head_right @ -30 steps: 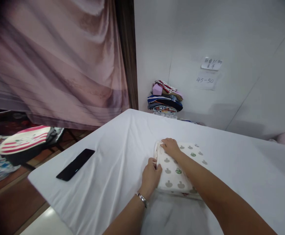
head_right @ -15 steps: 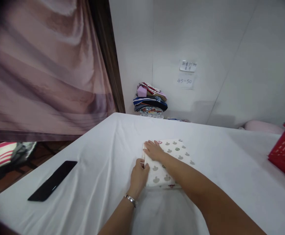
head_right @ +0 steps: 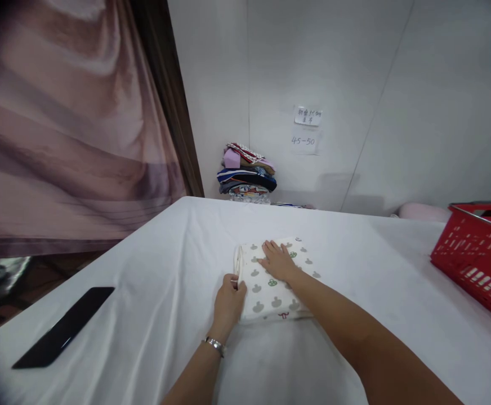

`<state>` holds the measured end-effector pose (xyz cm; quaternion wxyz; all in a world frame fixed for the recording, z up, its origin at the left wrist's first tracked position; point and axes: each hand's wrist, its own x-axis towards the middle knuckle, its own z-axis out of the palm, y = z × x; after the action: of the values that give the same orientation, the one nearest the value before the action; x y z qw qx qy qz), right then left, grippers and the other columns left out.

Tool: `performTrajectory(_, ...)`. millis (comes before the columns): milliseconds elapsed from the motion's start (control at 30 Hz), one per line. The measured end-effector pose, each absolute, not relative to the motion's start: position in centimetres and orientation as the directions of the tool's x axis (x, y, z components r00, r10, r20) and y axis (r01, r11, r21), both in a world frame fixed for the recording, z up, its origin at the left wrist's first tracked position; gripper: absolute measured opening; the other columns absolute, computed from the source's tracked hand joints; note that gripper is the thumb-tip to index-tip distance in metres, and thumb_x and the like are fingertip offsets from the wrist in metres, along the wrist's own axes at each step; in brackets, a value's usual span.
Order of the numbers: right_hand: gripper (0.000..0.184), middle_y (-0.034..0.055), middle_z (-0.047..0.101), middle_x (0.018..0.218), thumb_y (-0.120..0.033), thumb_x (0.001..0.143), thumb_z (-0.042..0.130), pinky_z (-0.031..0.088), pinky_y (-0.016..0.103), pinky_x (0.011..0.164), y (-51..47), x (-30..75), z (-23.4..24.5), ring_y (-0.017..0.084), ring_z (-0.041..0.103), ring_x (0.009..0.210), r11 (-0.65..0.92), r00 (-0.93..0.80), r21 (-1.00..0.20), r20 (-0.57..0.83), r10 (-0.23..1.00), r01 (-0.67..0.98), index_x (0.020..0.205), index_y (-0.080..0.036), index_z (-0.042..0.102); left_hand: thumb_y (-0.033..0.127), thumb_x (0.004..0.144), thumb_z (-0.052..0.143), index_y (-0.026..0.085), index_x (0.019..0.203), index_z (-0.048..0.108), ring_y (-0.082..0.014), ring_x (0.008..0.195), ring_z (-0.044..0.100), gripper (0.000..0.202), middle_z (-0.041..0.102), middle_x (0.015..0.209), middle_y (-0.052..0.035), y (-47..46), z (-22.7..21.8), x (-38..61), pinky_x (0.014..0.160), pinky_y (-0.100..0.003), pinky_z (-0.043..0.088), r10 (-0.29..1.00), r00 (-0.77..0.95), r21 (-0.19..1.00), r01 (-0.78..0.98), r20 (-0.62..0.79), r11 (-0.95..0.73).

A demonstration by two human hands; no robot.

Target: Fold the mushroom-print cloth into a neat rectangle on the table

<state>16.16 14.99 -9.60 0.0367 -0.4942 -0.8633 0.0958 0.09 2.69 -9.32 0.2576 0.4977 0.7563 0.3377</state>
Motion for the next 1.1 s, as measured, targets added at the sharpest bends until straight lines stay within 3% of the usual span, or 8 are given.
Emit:
performTrajectory(167,0.068,0.0068,0.012,0.151,-0.057,0.088,0.016,0.002,0.045,0.108,14.6,15.7,-7.9,0.022,0.005,0.138,0.472,-0.509,-0.264,-0.094,0.856,0.841,0.144,-0.017,0.020,0.027,0.080,0.045,0.022,0.092,0.045,-0.0174,0.072,0.059,0.013,0.064,0.080,-0.0018,2.7,-9.4,0.1,0.061,-0.025,0.037,0.928,-0.370,0.769,0.581,-0.042,0.266)
performTrajectory(400,0.067,0.0104,0.015,0.151,-0.056,0.090,0.019,0.003,0.046,0.108,12.7,12.0,-8.1,0.023,0.007,0.138,0.629,-0.651,-0.259,0.000,0.759,0.733,0.142,-0.016,0.024,0.028,0.081,0.044,0.021,0.095,0.047,-0.0170,0.069,0.059,0.016,0.063,0.076,-0.0023,2.8,-9.5,-0.1,0.060,-0.025,0.037,0.925,-0.377,0.763,0.588,-0.037,0.270)
performTrajectory(567,0.065,0.0102,0.017,0.150,-0.055,0.091,0.018,0.005,0.046,0.109,12.3,11.2,-9.0,0.022,0.009,0.138,0.640,-0.650,-0.236,0.047,0.759,0.731,0.142,-0.015,0.025,0.028,0.082,0.044,0.020,0.097,0.048,-0.0170,0.070,0.059,0.017,0.064,0.078,-0.0035,3.0,-9.6,-0.2,0.062,-0.025,0.038,0.922,-0.385,0.769,0.578,-0.036,0.272)
performTrajectory(833,0.064,0.0100,0.014,0.151,-0.056,0.089,0.022,0.008,0.050,0.108,12.8,12.2,-6.6,0.024,0.008,0.138,0.581,-0.637,-0.326,-0.089,0.766,0.745,0.142,-0.019,0.027,0.027,0.082,0.044,0.020,0.097,0.048,-0.0169,0.070,0.059,0.017,0.064,0.078,-0.0035,2.8,-9.0,-0.2,0.061,-0.024,0.038,0.923,-0.381,0.774,0.568,-0.055,0.281)
performTrajectory(967,0.065,0.0086,0.010,0.151,-0.055,0.089,0.021,0.001,0.049,0.108,13.5,15.3,-6.2,0.024,0.002,0.138,0.541,-0.567,-0.248,-0.040,0.823,0.803,0.143,-0.018,0.024,0.026,0.082,0.043,0.019,0.096,0.048,-0.0170,0.070,0.059,0.017,0.064,0.078,-0.0036,2.7,-9.0,-0.2,0.061,-0.025,0.037,0.928,-0.370,0.769,0.580,-0.045,0.269)
performTrajectory(1100,0.066,0.0091,0.011,0.151,-0.055,0.089,0.021,0.002,0.048,0.108,14.0,18.0,-8.1,0.025,0.005,0.138,0.452,-0.467,-0.168,-0.061,0.882,0.876,0.142,-0.016,0.025,0.026,0.081,0.044,0.020,0.094,0.048,-0.0172,0.071,0.059,0.015,0.064,0.080,-0.0035,2.8,-9.2,-0.2,0.061,-0.025,0.037,0.928,-0.368,0.775,0.572,-0.050,0.268)
